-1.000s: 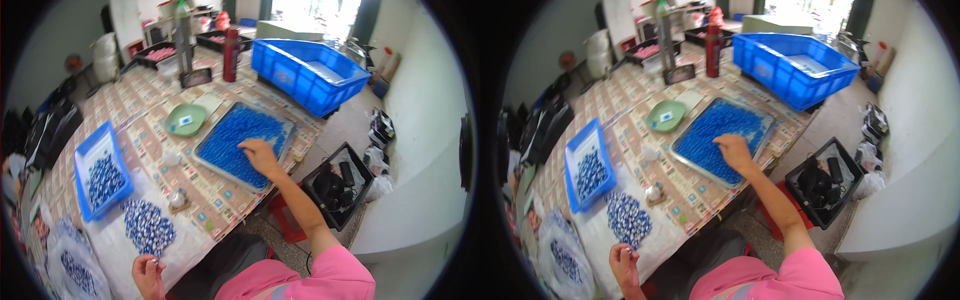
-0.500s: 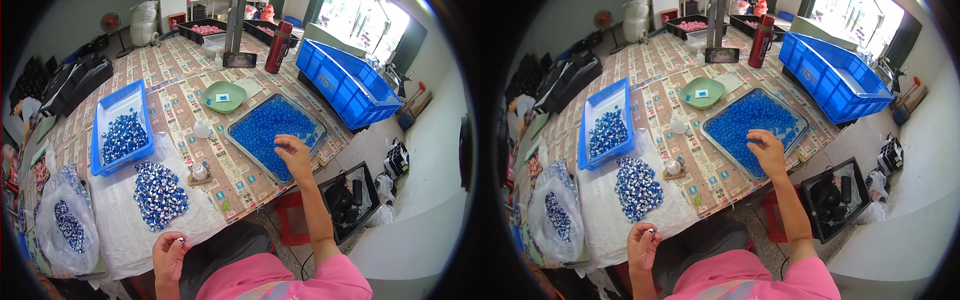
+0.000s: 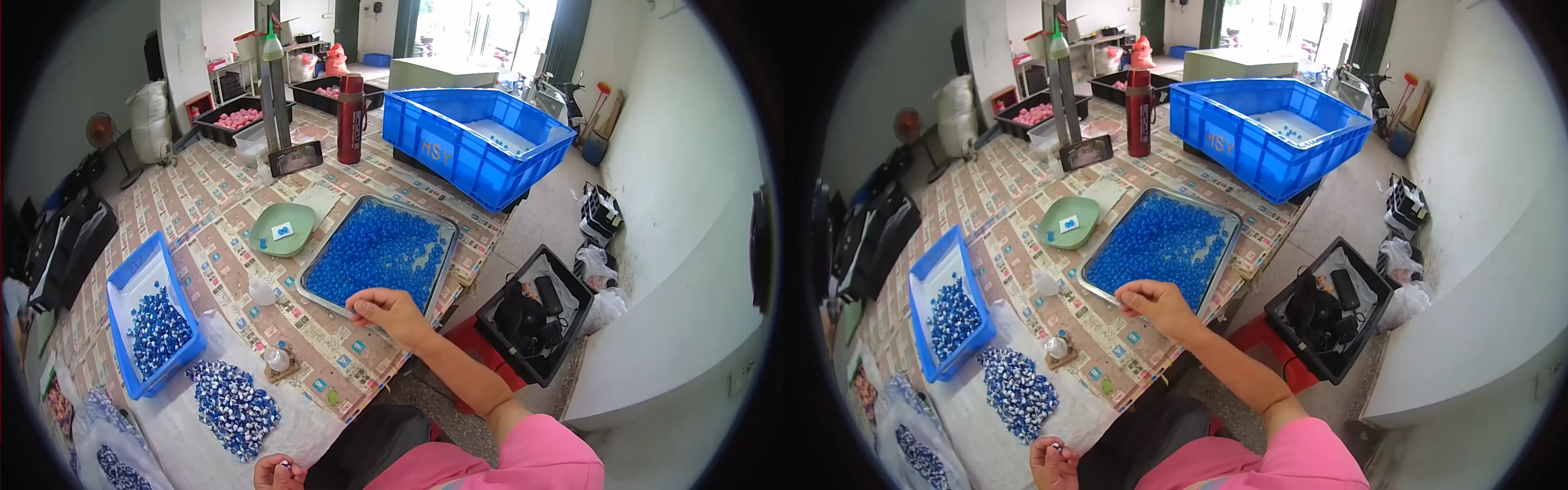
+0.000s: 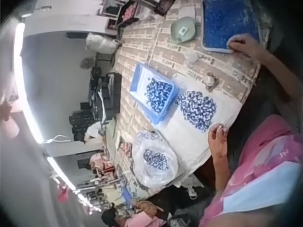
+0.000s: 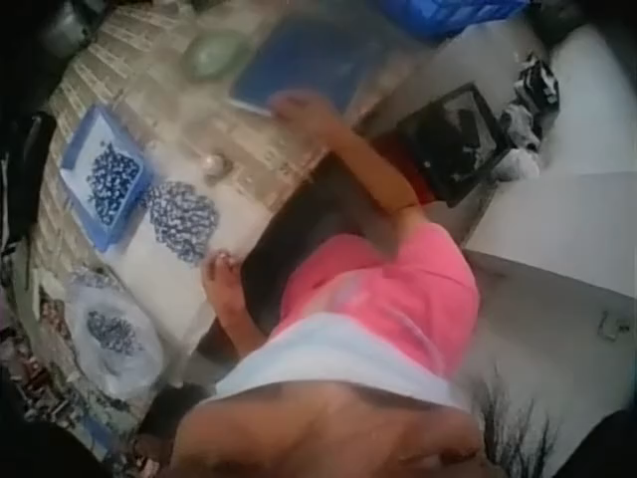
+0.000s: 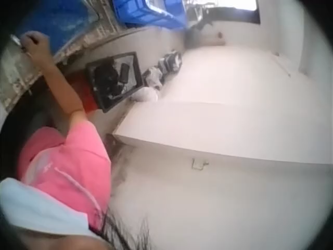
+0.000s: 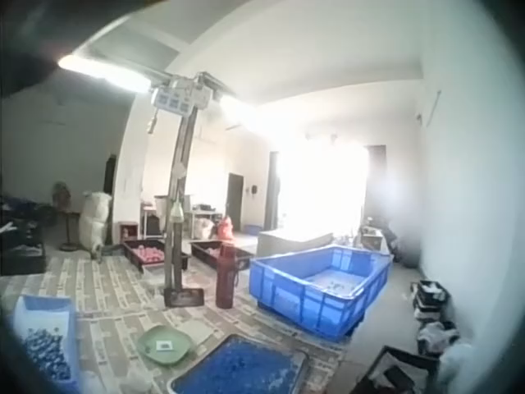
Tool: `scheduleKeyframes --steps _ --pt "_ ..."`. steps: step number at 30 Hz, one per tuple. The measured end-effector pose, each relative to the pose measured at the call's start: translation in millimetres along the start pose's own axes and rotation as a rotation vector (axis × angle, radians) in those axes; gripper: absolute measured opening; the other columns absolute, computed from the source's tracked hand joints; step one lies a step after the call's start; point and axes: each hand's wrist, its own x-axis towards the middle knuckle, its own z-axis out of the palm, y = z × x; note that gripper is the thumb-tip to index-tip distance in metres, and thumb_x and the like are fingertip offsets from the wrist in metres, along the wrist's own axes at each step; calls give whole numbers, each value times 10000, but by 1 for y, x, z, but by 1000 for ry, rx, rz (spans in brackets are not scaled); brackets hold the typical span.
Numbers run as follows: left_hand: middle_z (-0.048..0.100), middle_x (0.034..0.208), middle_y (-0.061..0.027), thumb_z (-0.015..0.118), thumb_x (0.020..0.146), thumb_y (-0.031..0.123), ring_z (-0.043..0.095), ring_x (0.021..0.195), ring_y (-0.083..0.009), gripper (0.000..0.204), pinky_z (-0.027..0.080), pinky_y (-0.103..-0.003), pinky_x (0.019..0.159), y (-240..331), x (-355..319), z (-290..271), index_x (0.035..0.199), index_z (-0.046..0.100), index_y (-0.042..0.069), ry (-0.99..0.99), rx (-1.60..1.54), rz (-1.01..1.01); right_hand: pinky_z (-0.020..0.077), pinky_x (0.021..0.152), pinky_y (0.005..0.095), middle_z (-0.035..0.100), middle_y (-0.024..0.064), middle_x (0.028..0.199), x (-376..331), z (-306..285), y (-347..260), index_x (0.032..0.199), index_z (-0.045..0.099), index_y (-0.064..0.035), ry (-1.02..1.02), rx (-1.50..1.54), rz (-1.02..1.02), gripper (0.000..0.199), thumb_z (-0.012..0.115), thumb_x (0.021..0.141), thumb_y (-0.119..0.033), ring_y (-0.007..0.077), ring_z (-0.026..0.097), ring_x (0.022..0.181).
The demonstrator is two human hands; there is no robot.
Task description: Assembling small blue and white plastic components by hand at a workstation.
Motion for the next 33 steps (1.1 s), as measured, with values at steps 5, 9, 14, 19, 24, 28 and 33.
scheduleKeyframes --steps 5,9,14,19,24,28,33 --pt "586 950 -66 595 941 52 570 813 -163 111 519 -307 756 -7 11 -12 1049 568 46 -27 -102 54 561 761 267 685 52 931 -3 38 18 1038 686 7 -136 104 124 189 652 945 -154 114 655 825" --pt "625 964 -78 601 926 10 625 818 -167 105 549 -316 778 6 29 -6 1031 605 10 -35 -199 41 565 759 262 684 59 944 -9 71 36 1053 679 4 -158 138 257 177 650 941 -130 114 658 816" --pt "638 1027 -95 591 939 23 647 857 -167 147 552 -314 819 16 47 -38 1085 601 6 -120 -299 -2 560 826 274 675 87 1089 -11 126 82 1178 630 14 -300 454 341 254 633 937 -66 146 664 954" --pt "647 1048 -101 591 948 37 665 897 -174 152 560 -302 838 23 49 -58 1097 601 6 -132 -364 0 551 841 275 672 91 1096 -19 163 94 1167 630 21 -370 339 390 272 659 899 -11 164 664 981" --pt "650 1047 -92 597 950 48 666 891 -163 150 559 -296 836 23 54 -64 1095 604 12 -138 -388 7 510 832 246 662 63 1054 -26 179 100 1139 645 21 -339 132 314 264 669 876 18 135 641 975" --pt "649 1058 -73 600 955 53 650 916 -155 176 537 -289 857 22 56 -66 1126 610 9 -168 -414 -5 509 860 252 652 54 1052 -28 183 104 1089 665 20 -334 26 220 230 671 860 45 126 632 951" --pt "658 1020 -82 605 950 57 668 863 -155 159 559 -294 822 17 63 -64 1104 608 20 -134 -421 -17 489 796 223 613 25 1051 -27 186 100 1056 687 21 -339 -184 89 228 674 832 60 89 589 898"
